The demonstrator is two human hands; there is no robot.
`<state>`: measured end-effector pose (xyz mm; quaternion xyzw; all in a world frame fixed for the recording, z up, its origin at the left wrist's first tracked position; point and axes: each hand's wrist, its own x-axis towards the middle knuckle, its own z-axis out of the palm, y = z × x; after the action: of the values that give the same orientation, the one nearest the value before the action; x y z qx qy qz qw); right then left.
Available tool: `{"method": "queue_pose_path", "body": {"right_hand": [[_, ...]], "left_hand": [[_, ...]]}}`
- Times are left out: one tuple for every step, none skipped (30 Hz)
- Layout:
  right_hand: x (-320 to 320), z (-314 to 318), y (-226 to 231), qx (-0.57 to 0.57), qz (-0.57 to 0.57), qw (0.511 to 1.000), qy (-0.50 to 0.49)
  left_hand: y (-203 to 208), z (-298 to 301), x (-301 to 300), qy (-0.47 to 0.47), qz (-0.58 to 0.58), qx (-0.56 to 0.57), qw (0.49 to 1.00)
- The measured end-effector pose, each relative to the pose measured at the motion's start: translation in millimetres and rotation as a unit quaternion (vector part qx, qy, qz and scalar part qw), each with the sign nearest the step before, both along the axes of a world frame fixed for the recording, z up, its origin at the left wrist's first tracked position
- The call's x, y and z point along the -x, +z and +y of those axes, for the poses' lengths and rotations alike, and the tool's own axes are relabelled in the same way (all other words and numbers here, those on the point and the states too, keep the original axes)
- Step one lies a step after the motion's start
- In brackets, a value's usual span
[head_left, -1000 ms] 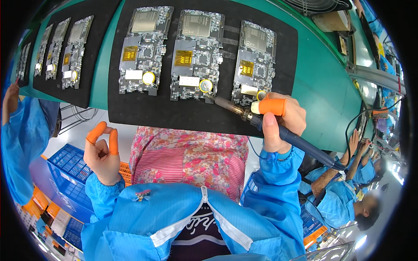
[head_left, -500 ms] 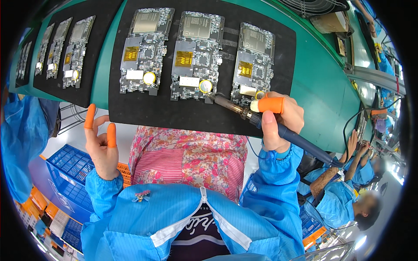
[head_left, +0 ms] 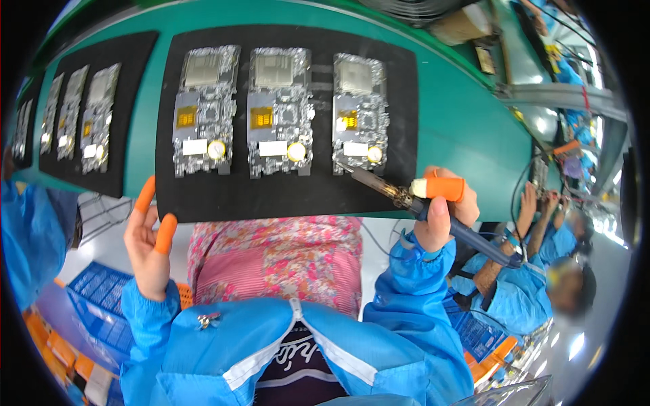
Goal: Soldering components onto electronic circuit boards at an assembly line.
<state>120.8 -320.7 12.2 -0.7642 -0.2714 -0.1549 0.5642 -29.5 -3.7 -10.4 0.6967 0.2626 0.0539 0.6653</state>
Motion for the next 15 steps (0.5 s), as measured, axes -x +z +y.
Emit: {"method": "queue_pose_path", "body": {"right_hand": [[3, -13, 0, -0.027, -0.003, 0.999, -0.021], [7, -26, 0, -0.054, 0.031, 0.996, -0.058], [10, -35, -1, -0.086, 0.008, 0.988, -0.126], [14, -43, 2, -0.119, -0.017, 0.974, -0.192], [18, -47, 12, -0.156, 0.006, 0.964, -0.216], [20, -68, 10, -0.125, -0.042, 0.962, -0.241], [23, -78, 13, -0.144, -0.060, 0.952, -0.262], [27, -85, 16, -0.162, -0.078, 0.942, -0.282], [32, -92, 14, -0.203, -0.090, 0.921, -0.319], [35, -94, 15, -0.183, -0.104, 0.912, -0.353], [37, -96, 14, -0.209, -0.118, 0.899, -0.366], [39, -102, 8, -0.236, -0.131, 0.886, -0.377], [48, -134, -8, -0.092, -0.168, 0.898, -0.395], [49, -145, -15, -0.026, -0.225, 0.881, -0.416], [50, -140, -3, 0.331, -0.414, 0.711, -0.461]], "left_hand": [[2, -12, -6, -0.013, -0.020, 0.025, 0.999], [8, -25, -12, -0.021, -0.039, 0.045, 0.998], [8, -36, -16, -0.048, -0.009, 0.028, 0.998], [9, -49, -21, -0.074, 0.020, 0.011, 0.997], [8, -75, -35, -0.057, -0.036, 0.052, 0.996], [13, -88, -44, -0.102, 0.022, 0.032, 0.994], [8, -102, -52, -0.131, 0.012, 0.064, 0.989], [-1, -123, -61, -0.140, -0.054, 0.045, 0.988], [4, -138, -72, -0.171, 0.011, 0.113, 0.979], [14, -148, -82, -0.211, 0.047, 0.094, 0.972], [11, -160, -90, -0.238, 0.025, 0.067, 0.969], [3, -173, -98, -0.261, 0.006, 0.050, 0.964], [1, -185, -106, -0.269, -0.036, 0.037, 0.962], [-6, -197, -114, -0.272, -0.067, 0.029, 0.959], [-18, -210, -122, -0.284, -0.081, 0.039, 0.955]]}}
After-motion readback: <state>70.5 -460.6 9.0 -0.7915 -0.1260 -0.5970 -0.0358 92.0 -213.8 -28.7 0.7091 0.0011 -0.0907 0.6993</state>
